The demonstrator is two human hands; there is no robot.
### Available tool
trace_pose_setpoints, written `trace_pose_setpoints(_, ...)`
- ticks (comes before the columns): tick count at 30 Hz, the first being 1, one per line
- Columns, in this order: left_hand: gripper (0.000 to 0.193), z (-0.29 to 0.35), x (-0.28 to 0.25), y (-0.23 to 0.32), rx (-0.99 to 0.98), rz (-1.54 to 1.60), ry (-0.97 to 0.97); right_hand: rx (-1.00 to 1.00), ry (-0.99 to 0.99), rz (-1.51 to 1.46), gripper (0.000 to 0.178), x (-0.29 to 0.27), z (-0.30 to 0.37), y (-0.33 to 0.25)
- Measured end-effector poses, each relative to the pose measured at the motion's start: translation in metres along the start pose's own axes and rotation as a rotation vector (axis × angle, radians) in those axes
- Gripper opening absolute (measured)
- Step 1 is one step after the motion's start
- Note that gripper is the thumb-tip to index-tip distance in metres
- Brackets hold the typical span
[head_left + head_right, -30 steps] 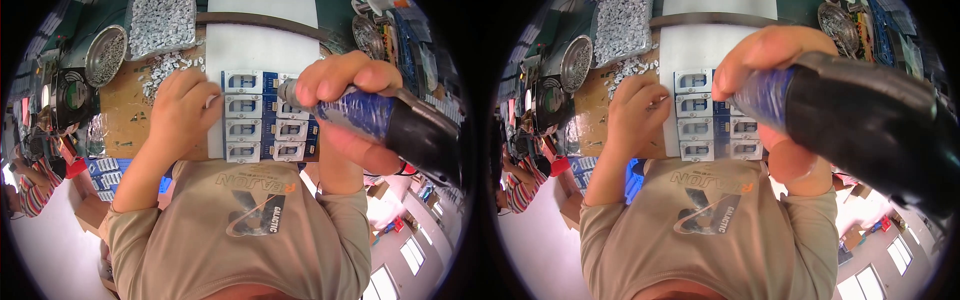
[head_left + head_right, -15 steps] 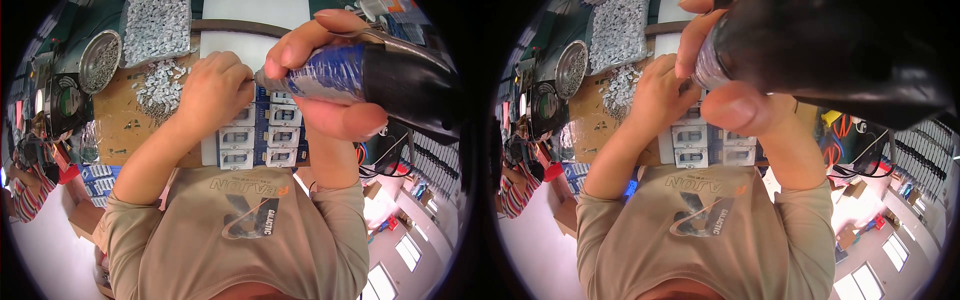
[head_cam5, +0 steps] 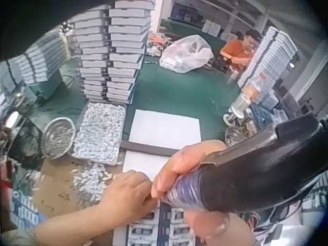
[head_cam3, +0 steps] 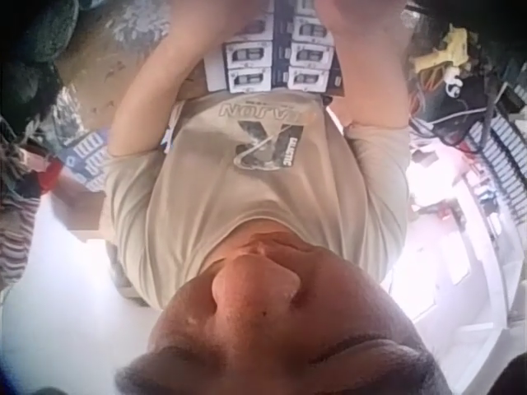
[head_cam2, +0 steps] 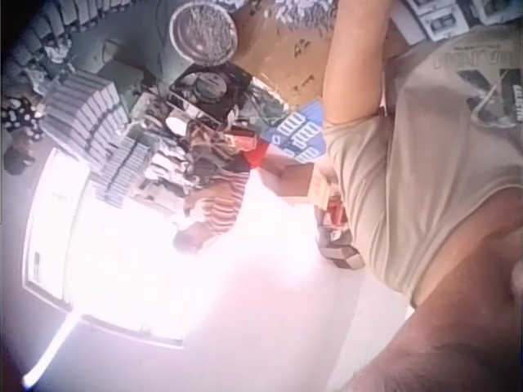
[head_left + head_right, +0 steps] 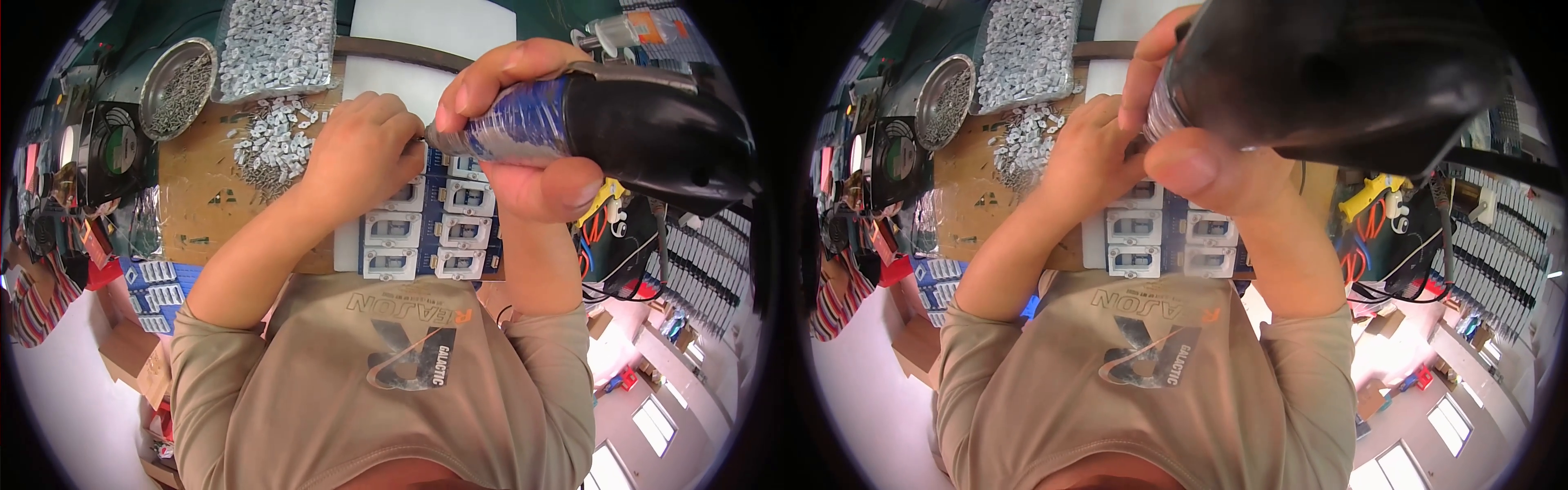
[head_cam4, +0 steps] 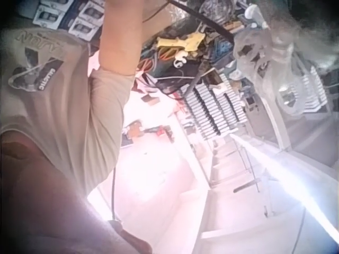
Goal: The person assembles small electronic components by securing plastic housings onto a circuit board panel with screws, using an electric screwdriver.
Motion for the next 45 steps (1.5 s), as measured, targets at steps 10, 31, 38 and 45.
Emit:
trace_pose_setpoints(10,0.009,0.001,0.001,0.001,0.010,0.002,0.013,0.408,0.230,0.132,0.091,0.005,0.007,0.019)
trace_pose_setpoints(31,0.007,0.067,-0.077,-0.045,-0.180,-0.101,-0.026,0.069,0.205,0.094,0.103,-0.003,0.044,-0.015)
trace_pose_setpoints(38,0.005,0.087,-0.053,-0.041,-0.222,-0.083,-0.116,0.187,0.126,0.070,0.097,0.009,0.058,-0.009)
trace_pose_setpoints(45,0.007,0.088,-0.049,-0.045,-0.280,-0.189,-0.107,0.236,0.147,0.100,0.097,0.011,0.057,-0.007)
Point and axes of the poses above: each hand's wrist, its own z-axis away from the middle knuckle, its own x-axis out of the palm, y = z × x, the point moved 10 cm from there along -z, towards the middle knuckle, and after that the axes turned 13 degrees about -y, right-handed, at the moved point
